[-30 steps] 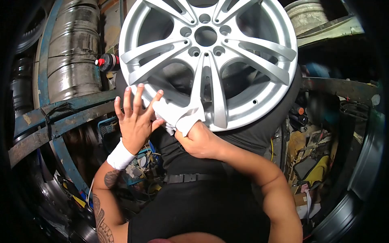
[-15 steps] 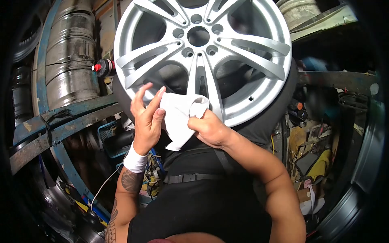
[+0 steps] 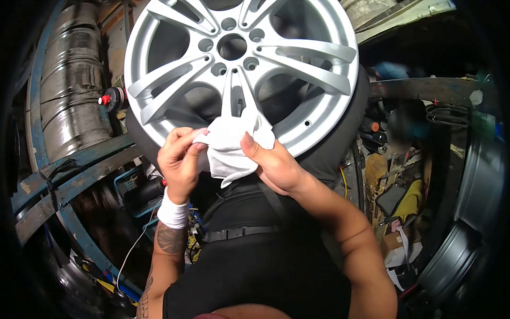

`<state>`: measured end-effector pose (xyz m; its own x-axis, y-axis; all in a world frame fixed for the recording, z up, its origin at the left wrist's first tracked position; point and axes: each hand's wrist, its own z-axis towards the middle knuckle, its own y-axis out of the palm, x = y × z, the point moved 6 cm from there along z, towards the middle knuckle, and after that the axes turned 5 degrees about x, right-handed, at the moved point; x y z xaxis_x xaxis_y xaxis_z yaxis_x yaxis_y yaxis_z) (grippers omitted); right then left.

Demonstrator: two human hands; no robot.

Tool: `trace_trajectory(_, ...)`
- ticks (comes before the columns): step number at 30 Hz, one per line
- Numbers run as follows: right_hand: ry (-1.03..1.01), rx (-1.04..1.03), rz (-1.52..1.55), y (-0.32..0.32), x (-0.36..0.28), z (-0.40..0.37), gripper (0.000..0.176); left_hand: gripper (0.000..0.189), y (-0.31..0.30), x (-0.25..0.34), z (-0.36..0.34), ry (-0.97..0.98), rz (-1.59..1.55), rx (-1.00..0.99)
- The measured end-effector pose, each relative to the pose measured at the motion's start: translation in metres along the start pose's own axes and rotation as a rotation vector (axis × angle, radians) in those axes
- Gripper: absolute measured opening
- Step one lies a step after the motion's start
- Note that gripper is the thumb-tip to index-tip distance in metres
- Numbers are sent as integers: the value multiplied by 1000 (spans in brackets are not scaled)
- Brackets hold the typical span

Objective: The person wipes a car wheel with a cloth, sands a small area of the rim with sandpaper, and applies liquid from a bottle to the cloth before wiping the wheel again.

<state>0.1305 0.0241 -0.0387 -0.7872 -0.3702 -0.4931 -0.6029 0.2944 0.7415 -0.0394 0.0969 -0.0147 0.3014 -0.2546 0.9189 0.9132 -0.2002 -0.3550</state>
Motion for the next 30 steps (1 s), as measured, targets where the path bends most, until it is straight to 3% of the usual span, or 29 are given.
trace_trajectory(2, -61, -27, 5, 1, -1, -6, 48, 17, 31, 11, -14, 139, 182, 55)
trace_trajectory(4, -99, 17, -376, -32, -12, -18, 49, 29, 79, 47, -25, 367, 115, 7)
trace_trajectory(6, -234, 94, -604, -42, -37, -26, 50, 25, 101, 59, -30, 268, 51, -84)
trace_trajectory(7, -348, 162, -636, -34, -58, -33, 50, 25, 110, 60, -37, 295, 53, -277)
trace_trajectory(9, -249, 219, -659, -40, -87, -40, 37, 30, 126, 84, -63, 502, 142, -649)
trace_trajectory(11, -209, 228, -940, -37, -91, -40, 39, 31, 119, 88, -90, 525, -402, -871)
trace_trajectory(12, -208, 206, -1071, -29, -91, -38, 40, 21, 108, 91, -84, 406, -503, -923)
trace_trajectory(13, -308, -1, -1403, 0, -86, -28, 34, 20, 91, 93, -69, 374, -502, -897)
trace_trajectory(15, -192, -195, -2075, -4, -33, -26, 37, 20, 55, 90, -32, 307, -504, -854)
trace_trajectory(17, -29, -466, -2255, 9, 8, -30, 14, 19, 12, 79, -4, 230, -432, -627)
trace_trajectory(18, -367, -216, -2263, 17, 0, -39, 13, 19, -8, 64, 2, 208, -343, -410)
trace_trajectory(19, -245, -284, -2263, 19, -1, -36, 13, 19, -30, 50, 2, 180, -250, -187)
trace_trajectory(21, 7, -430, -2249, 26, -7, -28, 13, 17, -67, 14, -5, -240, -51, 171)
trace_trajectory(25, -52, -422, -2215, 24, -5, -27, 22, 19, -107, -46, -9, -209, 141, 624)
trace_trajectory(26, -101, -393, -2177, 26, -7, -25, 23, 20, -113, -43, -7, -91, 333, 678)
trace_trajectory(27, -149, -367, -2137, 28, -8, -24, 23, 30, -116, -47, -10, -184, 399, 687)
trace_trajectory(30, 84, -441, -2178, 23, 1, -9, 22, 63, -121, -100, -21, -270, 745, 517)
